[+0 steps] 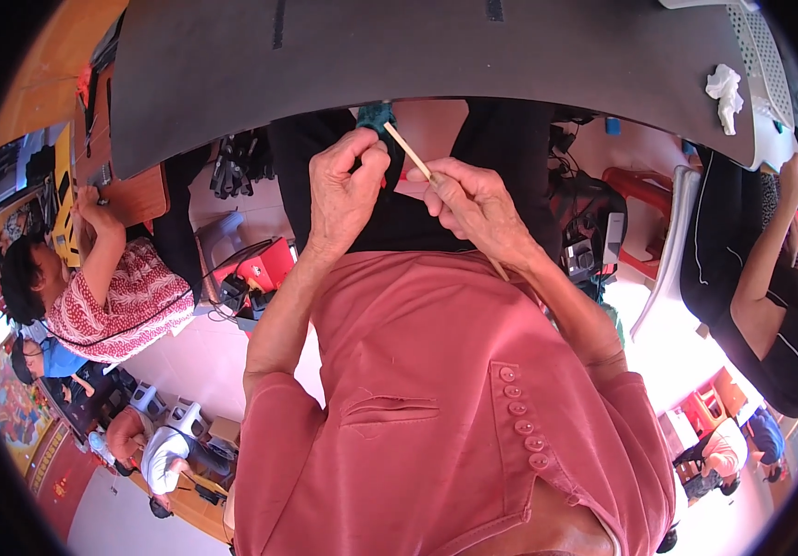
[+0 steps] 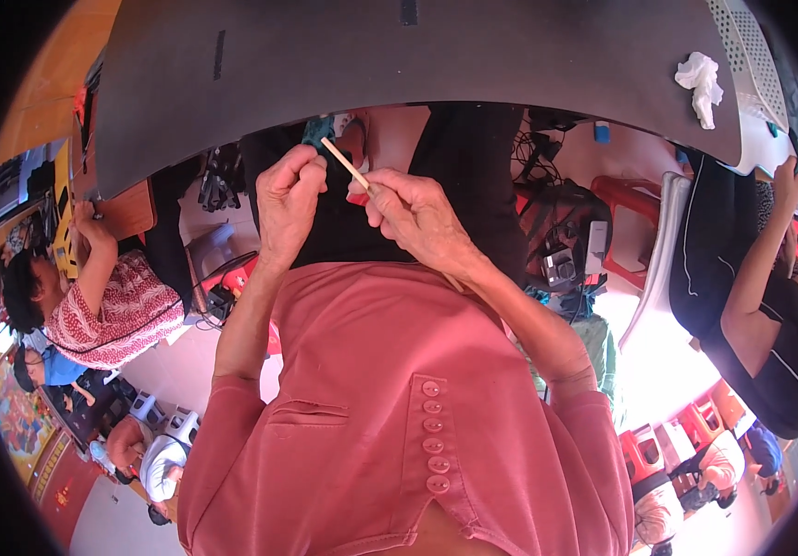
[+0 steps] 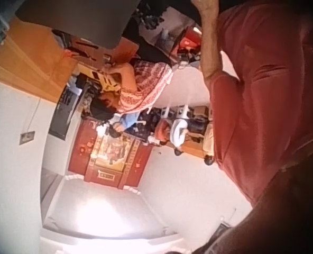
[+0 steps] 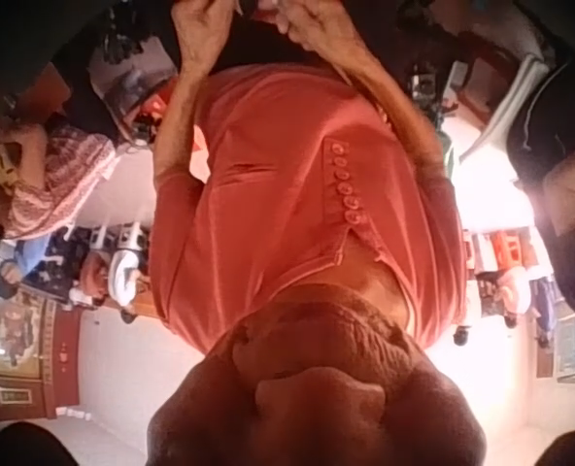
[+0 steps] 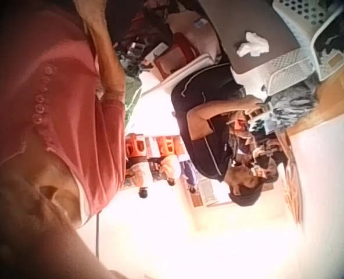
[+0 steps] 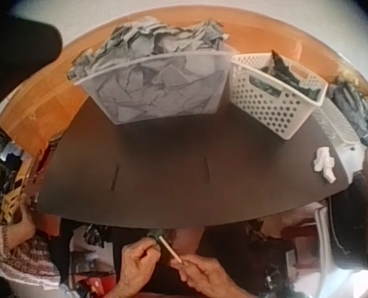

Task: Turning sewn fabric tubes or components right-side out using a wooden stick as a turning tool.

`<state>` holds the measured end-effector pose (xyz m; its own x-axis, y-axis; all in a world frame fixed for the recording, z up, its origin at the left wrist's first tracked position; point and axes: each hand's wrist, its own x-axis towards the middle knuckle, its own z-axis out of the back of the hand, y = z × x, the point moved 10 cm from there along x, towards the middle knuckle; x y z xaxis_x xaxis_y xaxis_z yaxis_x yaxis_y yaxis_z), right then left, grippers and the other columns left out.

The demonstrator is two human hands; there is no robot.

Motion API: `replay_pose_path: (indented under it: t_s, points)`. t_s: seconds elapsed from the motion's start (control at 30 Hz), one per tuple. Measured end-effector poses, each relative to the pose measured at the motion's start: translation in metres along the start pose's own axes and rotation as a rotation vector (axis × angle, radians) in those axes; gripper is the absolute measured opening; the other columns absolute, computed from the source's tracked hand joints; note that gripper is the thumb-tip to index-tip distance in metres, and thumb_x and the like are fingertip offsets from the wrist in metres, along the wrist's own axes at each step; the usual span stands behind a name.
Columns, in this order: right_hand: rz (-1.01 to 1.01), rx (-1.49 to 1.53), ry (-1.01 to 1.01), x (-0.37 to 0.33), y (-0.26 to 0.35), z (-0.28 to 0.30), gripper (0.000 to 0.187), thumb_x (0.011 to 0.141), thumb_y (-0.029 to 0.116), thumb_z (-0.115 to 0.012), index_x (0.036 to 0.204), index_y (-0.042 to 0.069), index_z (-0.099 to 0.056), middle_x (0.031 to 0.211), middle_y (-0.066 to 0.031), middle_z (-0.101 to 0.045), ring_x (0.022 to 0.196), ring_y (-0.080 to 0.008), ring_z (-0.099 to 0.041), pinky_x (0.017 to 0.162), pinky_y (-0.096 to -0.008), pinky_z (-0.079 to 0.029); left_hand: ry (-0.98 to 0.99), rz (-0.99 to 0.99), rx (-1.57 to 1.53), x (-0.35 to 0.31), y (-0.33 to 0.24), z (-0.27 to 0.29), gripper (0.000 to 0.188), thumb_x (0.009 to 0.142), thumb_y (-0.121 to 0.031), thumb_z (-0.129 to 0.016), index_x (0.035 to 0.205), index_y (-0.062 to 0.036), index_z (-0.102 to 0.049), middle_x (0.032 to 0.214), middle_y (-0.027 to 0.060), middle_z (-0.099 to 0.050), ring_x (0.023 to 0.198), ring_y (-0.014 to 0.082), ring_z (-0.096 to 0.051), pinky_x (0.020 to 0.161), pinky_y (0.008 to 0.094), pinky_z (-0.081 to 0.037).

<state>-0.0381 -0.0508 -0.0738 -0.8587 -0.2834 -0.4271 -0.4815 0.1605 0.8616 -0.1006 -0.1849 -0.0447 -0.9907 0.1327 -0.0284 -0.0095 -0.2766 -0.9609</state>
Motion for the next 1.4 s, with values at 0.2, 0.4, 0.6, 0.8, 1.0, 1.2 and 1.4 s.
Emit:
replay_pose_path:
  t_s: [0.2,0.4,0.6,0.8,1.0,1.2,1.4]
  points:
    - [-0.058,-0.044,0.053,-0.003,-0.008,0.002,0.025,0.099,0.017,-0.042,0.107,0.005,-0.062,0.068,0.0018,-0.048,0.052,-0.0026,-0.038,0.043,-0.0171,-0.032,-0.011,-0.161,0.191,-0.004,-0.013,0.003,0.002,0.074,0.002,-0.053,0.075,0.0039,-0.053,0.061,0.0107,-0.048,0.057,0.0208,-0.048,0.058,0.0299,-0.041]
    - [-0.048,-0.043,0.049,-0.001,-0.008,0.003,0.025,0.099,0.015,-0.04,0.106,0.003,-0.061,0.067,0.002,-0.047,0.048,-0.0006,-0.033,0.04,-0.0156,-0.025,0.073,-0.31,0.326,-0.006,-0.025,-0.007,0.005,0.074,0.004,-0.054,0.079,0.005,-0.054,0.066,0.0119,-0.051,0.061,0.0217,-0.05,0.062,0.0288,-0.042]
    - [0.124,-0.216,-0.023,0.001,0.007,0.013,0.021,0.098,0.016,-0.043,0.104,0.003,-0.059,0.07,0.0017,-0.049,0.051,-0.0006,-0.035,0.043,-0.0154,-0.029,0.163,-0.445,0.434,-0.012,-0.038,-0.024,0.006,0.069,0.006,-0.055,0.073,0.0022,-0.052,0.066,0.013,-0.05,0.063,0.0291,-0.05,0.063,0.0353,-0.042]
    - [0.311,0.015,-0.346,-0.002,0.033,0.025,0.024,0.095,0.009,-0.048,0.117,0.001,-0.051,0.082,-0.0007,-0.057,0.064,-0.0055,-0.05,0.055,-0.0204,-0.043,0.189,-0.433,0.244,-0.029,-0.053,-0.052,0.009,0.066,0.006,-0.056,0.067,0.0007,-0.048,0.063,0.012,-0.046,0.061,0.0291,-0.048,0.058,0.0374,-0.039]
    - [0.289,0.073,-0.292,-0.014,0.025,0.039,0.025,0.096,0.014,-0.05,0.117,0.003,-0.056,0.077,0.0042,-0.051,0.059,-0.0023,-0.039,0.05,-0.0183,-0.033,0.159,-0.195,0.003,-0.023,-0.051,-0.038,0.015,0.075,-0.004,-0.06,0.087,-0.0001,-0.053,0.078,0.0066,-0.056,0.071,0.0151,-0.053,0.07,0.0286,-0.045]
    - [0.346,-0.027,-0.186,-0.021,0.025,0.031,0.027,0.094,0.009,-0.052,0.119,0.002,-0.056,0.077,0.0027,-0.051,0.059,-0.0028,-0.041,0.052,-0.0188,-0.036,0.309,0.057,-0.203,-0.008,-0.038,-0.055,0.033,0.088,-0.023,-0.057,0.111,0.0003,-0.053,0.085,0.0049,-0.056,0.075,0.0086,-0.052,0.056,0.0213,-0.043]
    - [0.362,0.05,-0.219,-0.024,0.021,0.027,0.023,0.093,0.008,-0.054,0.114,0.0,-0.054,0.079,0.0018,-0.05,0.061,-0.0025,-0.042,0.052,-0.0186,-0.038,0.183,0.021,-0.146,-0.01,-0.045,-0.047,0.016,0.093,-0.016,-0.054,0.087,-0.0018,-0.058,0.067,-0.005,-0.045,0.061,0.0029,-0.037,0.052,0.0204,-0.031]
